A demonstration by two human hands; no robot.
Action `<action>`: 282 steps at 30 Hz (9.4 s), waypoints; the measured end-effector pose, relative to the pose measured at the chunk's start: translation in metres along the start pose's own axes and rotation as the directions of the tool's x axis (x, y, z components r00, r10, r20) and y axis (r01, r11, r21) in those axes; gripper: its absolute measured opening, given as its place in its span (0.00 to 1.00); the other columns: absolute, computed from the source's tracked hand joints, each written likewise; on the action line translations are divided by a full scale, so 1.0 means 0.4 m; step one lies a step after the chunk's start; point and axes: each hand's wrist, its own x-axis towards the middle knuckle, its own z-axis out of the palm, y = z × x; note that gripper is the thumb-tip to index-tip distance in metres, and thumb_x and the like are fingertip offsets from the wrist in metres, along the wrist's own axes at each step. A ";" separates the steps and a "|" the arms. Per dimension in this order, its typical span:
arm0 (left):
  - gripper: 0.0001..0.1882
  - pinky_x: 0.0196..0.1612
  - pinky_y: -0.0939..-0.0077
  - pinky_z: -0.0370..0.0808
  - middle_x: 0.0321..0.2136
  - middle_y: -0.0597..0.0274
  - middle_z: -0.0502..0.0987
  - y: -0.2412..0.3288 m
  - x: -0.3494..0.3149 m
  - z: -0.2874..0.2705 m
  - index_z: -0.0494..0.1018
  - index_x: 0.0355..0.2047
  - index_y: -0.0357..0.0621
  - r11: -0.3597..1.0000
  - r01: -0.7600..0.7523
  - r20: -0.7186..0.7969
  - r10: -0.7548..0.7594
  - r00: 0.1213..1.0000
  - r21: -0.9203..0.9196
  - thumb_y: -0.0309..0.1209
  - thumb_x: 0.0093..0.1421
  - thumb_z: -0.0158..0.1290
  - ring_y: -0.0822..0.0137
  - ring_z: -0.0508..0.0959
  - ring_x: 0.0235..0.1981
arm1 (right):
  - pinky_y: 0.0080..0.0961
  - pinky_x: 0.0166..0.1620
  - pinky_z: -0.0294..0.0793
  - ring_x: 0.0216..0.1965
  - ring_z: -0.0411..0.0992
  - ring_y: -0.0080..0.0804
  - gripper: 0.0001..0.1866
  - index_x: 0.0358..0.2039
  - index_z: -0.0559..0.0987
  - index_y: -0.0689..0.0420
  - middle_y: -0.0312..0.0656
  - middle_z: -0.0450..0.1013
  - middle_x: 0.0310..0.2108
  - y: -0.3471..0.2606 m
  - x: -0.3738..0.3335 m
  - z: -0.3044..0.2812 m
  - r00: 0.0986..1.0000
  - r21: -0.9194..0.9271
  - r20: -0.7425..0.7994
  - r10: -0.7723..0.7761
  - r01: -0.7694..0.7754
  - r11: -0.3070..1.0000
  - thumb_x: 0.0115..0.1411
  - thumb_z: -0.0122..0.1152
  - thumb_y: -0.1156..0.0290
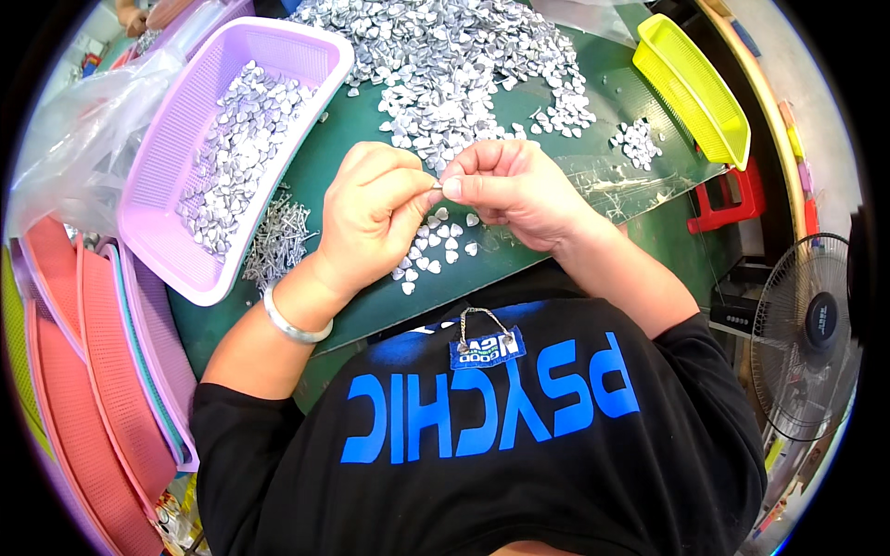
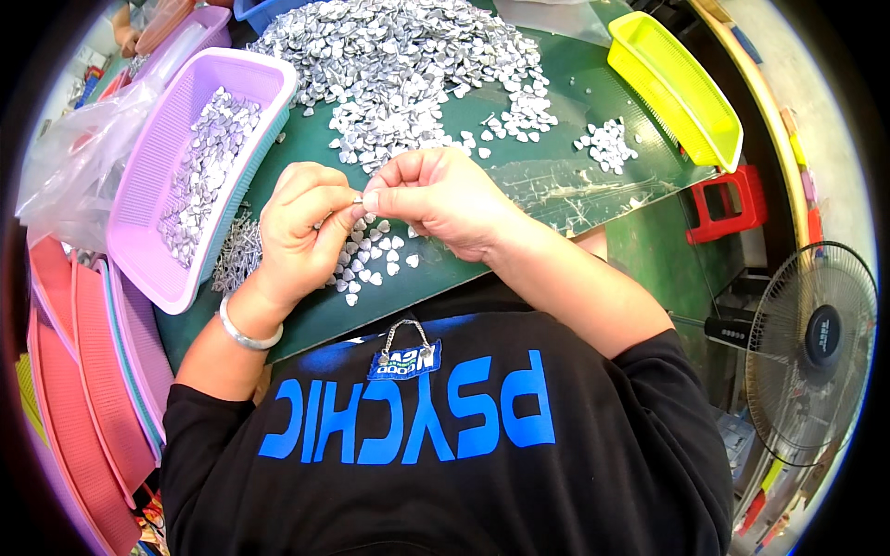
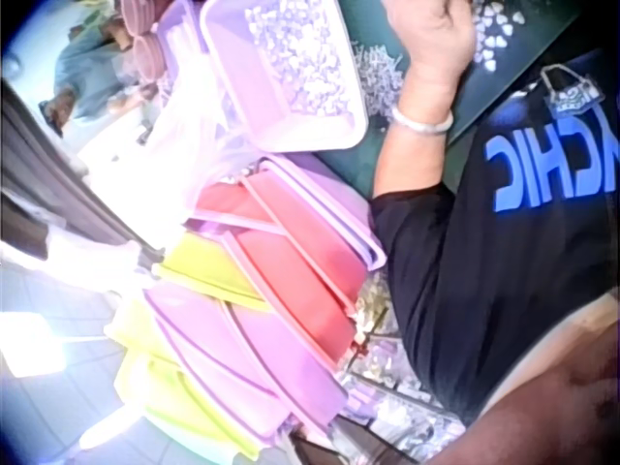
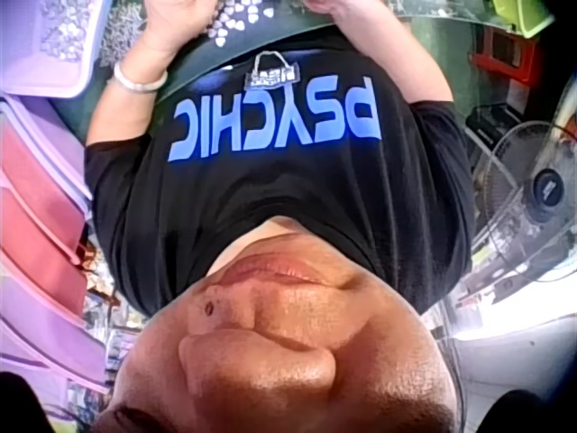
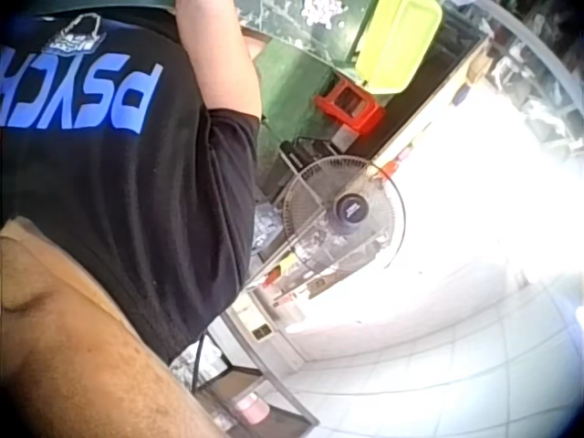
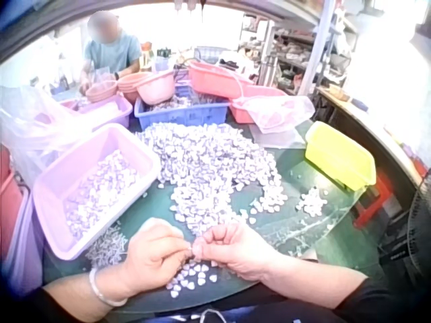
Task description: The person sits at a green table and uses both hands to pick up small silver heart-shaped pieces and thin metal pins. They repeatedly insert the pins into the hearts and place the assembled items into a purple basket on the left side of the table.
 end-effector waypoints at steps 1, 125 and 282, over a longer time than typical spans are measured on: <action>0.06 0.36 0.71 0.72 0.29 0.61 0.77 -0.003 -0.003 0.003 0.78 0.28 0.42 0.997 0.052 -0.013 -0.053 0.998 -0.065 0.23 0.49 0.63 0.61 0.74 0.32 | 0.10 0.22 0.56 0.20 0.63 0.10 0.06 0.34 0.80 0.60 0.31 0.76 0.27 0.000 -0.001 0.007 1.000 -0.017 -0.014 -0.022 0.022 1.000 0.57 0.67 0.74; 0.10 0.39 0.64 0.71 0.27 0.61 0.74 -0.011 -0.010 0.015 0.79 0.28 0.42 0.988 0.090 0.258 -0.121 0.959 0.129 0.17 0.46 0.54 0.56 0.73 0.32 | 0.34 0.42 0.67 0.37 0.68 0.39 0.05 0.25 0.79 0.56 0.37 0.70 0.32 0.053 -0.006 -0.070 0.706 -0.882 0.436 -0.558 0.457 -0.111 0.46 0.66 0.74; 0.20 0.45 0.66 0.69 0.32 0.57 0.73 -0.030 -0.007 0.003 0.80 0.32 0.42 0.972 0.134 0.269 -0.184 0.945 0.193 0.11 0.43 0.44 0.55 0.72 0.38 | 0.38 0.36 0.75 0.34 0.76 0.44 0.05 0.31 0.80 0.54 0.40 0.77 0.29 0.002 0.001 -0.078 0.854 -0.940 0.320 -0.411 0.342 -0.022 0.53 0.60 0.71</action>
